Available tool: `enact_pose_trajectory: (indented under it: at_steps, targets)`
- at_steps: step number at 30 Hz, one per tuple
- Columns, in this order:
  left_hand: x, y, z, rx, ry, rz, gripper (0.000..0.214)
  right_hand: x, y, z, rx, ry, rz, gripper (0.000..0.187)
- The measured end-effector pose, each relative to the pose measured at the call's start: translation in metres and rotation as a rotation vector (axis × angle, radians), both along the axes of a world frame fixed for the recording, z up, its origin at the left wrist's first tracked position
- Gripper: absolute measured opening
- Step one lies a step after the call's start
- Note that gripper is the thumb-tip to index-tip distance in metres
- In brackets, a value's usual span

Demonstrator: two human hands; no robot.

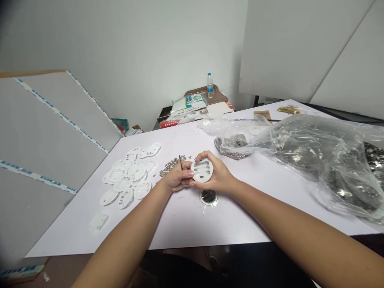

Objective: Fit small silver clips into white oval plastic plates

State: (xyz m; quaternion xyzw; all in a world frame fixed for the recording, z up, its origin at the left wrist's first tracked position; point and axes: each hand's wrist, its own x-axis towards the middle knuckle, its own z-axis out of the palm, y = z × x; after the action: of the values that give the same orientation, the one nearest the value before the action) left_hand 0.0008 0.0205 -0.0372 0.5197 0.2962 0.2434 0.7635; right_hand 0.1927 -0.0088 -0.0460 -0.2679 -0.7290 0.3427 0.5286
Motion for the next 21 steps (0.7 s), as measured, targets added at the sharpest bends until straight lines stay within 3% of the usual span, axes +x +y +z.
enact_pose_trajectory:
  at_steps: [8,21]
  targets:
    - [0.0027,-0.0018,-0.0006,0.0,-0.011,0.018,0.04,-0.0019,-0.0015,0.0016,-0.008,0.038,0.032,0.056]
    - [0.0056,-0.0012,-0.0059,0.048,-0.019,0.068,0.038,-0.0008,0.0001,0.0011,0.06,-0.007,-0.048,0.054]
